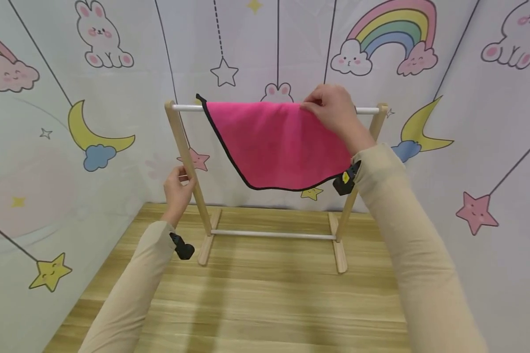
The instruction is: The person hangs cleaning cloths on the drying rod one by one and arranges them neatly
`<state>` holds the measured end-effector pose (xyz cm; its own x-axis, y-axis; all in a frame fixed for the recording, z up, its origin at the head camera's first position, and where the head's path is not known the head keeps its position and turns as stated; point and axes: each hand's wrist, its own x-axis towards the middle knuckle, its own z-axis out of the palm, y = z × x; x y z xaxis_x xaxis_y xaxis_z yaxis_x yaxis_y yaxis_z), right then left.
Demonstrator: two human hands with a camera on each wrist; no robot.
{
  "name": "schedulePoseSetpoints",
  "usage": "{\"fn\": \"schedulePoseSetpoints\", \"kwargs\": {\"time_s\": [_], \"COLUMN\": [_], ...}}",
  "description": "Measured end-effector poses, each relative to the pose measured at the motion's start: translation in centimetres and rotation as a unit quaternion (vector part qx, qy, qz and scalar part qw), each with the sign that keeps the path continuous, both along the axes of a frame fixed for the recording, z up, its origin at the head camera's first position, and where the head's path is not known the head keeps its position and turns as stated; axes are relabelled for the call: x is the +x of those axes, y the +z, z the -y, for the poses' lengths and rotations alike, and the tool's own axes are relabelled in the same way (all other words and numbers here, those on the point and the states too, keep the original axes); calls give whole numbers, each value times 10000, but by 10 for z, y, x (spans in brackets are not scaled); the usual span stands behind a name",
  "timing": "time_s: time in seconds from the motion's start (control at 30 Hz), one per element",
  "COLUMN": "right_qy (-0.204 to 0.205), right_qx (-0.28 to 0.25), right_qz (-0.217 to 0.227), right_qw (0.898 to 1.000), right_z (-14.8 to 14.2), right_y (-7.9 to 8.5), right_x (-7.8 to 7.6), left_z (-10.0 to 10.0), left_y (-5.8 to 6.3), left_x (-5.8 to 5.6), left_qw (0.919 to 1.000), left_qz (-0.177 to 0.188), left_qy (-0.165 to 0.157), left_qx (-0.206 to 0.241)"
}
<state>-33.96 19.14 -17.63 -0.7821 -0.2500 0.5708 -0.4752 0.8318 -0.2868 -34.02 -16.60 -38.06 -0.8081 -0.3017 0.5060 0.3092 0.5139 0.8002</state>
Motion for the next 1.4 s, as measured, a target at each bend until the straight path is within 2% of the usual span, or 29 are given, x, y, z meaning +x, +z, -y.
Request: {"fn": "schedulePoseSetpoints", "kwargs": {"time_s": [0.23, 0.5, 0.67, 0.77, 0.9, 1.0, 1.1, 1.23, 1.33, 1.4], "right_qy": [134, 212, 133, 93, -53, -142, -160, -158, -148, -131], "right_qx": [253, 293, 353, 217, -208, -333, -222, -140, -137, -129], "right_qz": [164, -127, -253, -115, 285, 550, 696, 779, 808, 804], "right_qw": [9995, 9993, 9990, 9997, 9994, 9978, 9972, 9967, 9965, 9966], "right_z": [-6, -4, 0, 1, -3, -7, -10, -10, -10, -10], "right_y": [0, -2, 3, 5, 2, 0, -1, -1, -1, -2], "right_x": [7, 6, 2, 0, -1, 0, 2, 4, 5, 6], "left_z": [2, 6, 6, 6, 5, 5, 4, -4, -19, -31], "left_y": [5, 6, 5, 5, 5, 4, 5, 11, 23, 31], "left_x": [4, 6, 4, 4, 5, 8, 10, 11, 13, 14], "left_qw": [9996, 9995, 9995, 9996, 9998, 9999, 9989, 9948, 9925, 9925], "left_qz": [241, 185, 137, 135, 71, -114, -397, -845, -1155, -1220], "left_qy": [-134, -166, -208, -175, -145, -33, 225, 548, 383, -28], "left_qx": [-46, -193, -216, -152, -112, -119, -146, -125, -59, 35]}}
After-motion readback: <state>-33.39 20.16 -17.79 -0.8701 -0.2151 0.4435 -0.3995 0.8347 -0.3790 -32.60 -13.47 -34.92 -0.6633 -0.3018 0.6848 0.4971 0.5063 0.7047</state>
